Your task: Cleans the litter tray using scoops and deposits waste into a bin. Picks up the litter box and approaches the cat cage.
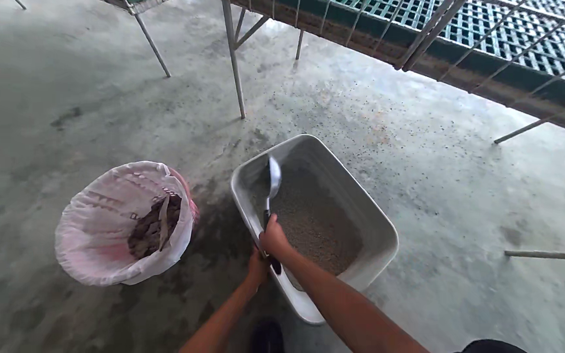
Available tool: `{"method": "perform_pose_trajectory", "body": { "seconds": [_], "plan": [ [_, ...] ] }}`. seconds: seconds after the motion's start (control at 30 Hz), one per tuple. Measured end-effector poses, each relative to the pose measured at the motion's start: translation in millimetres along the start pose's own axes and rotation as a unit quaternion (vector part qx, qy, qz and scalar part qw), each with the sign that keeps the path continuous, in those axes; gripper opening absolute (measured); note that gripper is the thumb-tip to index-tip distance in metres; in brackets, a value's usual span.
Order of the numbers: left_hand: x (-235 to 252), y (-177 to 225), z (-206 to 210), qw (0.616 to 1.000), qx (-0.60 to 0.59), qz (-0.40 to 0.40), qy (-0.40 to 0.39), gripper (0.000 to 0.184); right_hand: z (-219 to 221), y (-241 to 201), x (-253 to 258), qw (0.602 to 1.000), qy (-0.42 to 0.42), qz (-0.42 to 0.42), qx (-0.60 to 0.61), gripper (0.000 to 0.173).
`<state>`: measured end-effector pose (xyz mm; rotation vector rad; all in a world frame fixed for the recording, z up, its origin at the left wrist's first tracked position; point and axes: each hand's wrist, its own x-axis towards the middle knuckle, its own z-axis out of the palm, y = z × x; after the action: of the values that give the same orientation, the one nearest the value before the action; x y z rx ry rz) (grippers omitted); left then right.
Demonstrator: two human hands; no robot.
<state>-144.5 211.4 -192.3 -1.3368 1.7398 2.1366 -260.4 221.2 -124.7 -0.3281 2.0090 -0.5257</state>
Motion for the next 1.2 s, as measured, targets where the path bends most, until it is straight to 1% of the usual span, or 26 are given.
{"method": "perform_pose_trajectory", "body": {
  "seconds": [0.07,0.13,0.2,0.27,0.37,0.43,0.5,0.53,0.6,0.67,0.7,0.8,0.83,0.9,0.97,1.0,1.03,1.13,1.17,1.2],
  "plan": [
    [0.2,3.6,-4.3,0.999,0.022,-0.02,-0.028,0.078,-3.6,11.9,-7.2,0.999,-0.039,-0.021,-0.013,0.065],
    [3.2,3.1,-7.3,0.999,0.025,-0.024,-0.041,0.082,-21.9,26.0,0.3,0.999,-0.039,-0.037,-0.006,0.06],
    [3.9,2.8,-8.1,0.998,0.033,-0.025,-0.047,0.084,-29.0,33.4,8.2,0.999,-0.023,-0.031,-0.006,0.058],
    [3.4,4.0,-8.0,0.997,0.042,-0.029,-0.051,0.086,-22.3,30.3,6.7,0.999,-0.022,-0.02,-0.035,0.062],
    [6.5,2.3,-11.1,0.998,0.042,-0.027,-0.049,0.088,-11.6,30.9,1.3,0.993,-0.059,-0.046,-0.094,0.063],
    [5.3,0.6,-7.5,0.998,0.039,-0.027,-0.044,0.086,-11.5,37.7,5.2,0.997,-0.034,-0.04,-0.058,0.062],
    [2.8,5.5,-6.4,0.998,0.024,-0.033,-0.042,0.083,-9.6,31.9,12.5,1.0,0.0,-0.019,0.022,0.061],
    [2.0,7.0,-7.1,0.998,0.022,-0.032,-0.04,0.08,-5.7,26.2,12.9,0.998,0.004,-0.012,0.054,0.061],
    [2.4,4.3,-8.0,0.998,0.04,-0.021,-0.037,0.067,1.0,14.4,2.9,0.998,-0.018,-0.01,0.064,0.06],
    [0.8,3.0,-7.3,0.997,0.058,-0.012,-0.04,0.061,1.8,9.6,-9.9,0.998,-0.051,-0.012,0.041,0.061],
    [-0.9,5.0,-6.7,0.998,0.053,-0.018,-0.041,0.063,1.4,11.6,-8.3,0.998,-0.044,-0.009,0.044,0.061],
    [-1.8,8.7,-5.3,0.998,0.031,-0.034,-0.035,0.076,-6.8,14.6,13.6,0.995,0.033,0.018,0.091,0.059],
    [-1.1,7.1,-6.3,0.999,0.027,-0.029,-0.034,0.078,-9.1,12.4,18.8,0.994,0.044,0.027,0.098,0.058],
    [0.5,5.2,-8.0,0.999,0.014,-0.016,-0.035,0.08,-10.1,8.7,15.1,0.998,0.024,0.018,0.057,0.059],
    [0.2,2.9,-6.2,0.999,0.019,-0.029,-0.03,0.081,-11.7,22.8,4.8,0.999,-0.016,-0.01,-0.029,0.06],
    [0.7,2.7,-5.4,0.999,0.026,-0.036,-0.027,0.082,-16.5,31.8,4.8,0.998,-0.017,-0.016,-0.065,0.061],
    [1.3,4.1,-5.3,0.998,0.033,-0.043,-0.025,0.083,-25.9,37.9,9.2,0.996,-0.002,-0.013,-0.086,0.062],
    [1.5,4.6,-7.1,0.998,0.04,-0.042,-0.025,0.086,-67.8,42.5,32.5,0.992,0.078,0.035,-0.089,0.063],
    [1.3,3.6,-7.9,0.998,0.041,-0.038,-0.026,0.087,-81.7,46.0,37.8,0.987,0.099,0.051,-0.115,0.063],
    [1.1,2.0,-7.9,0.998,0.042,-0.033,-0.024,0.087,-95.0,53.8,40.0,0.978,0.11,0.065,-0.166,0.062]
  ]
}}
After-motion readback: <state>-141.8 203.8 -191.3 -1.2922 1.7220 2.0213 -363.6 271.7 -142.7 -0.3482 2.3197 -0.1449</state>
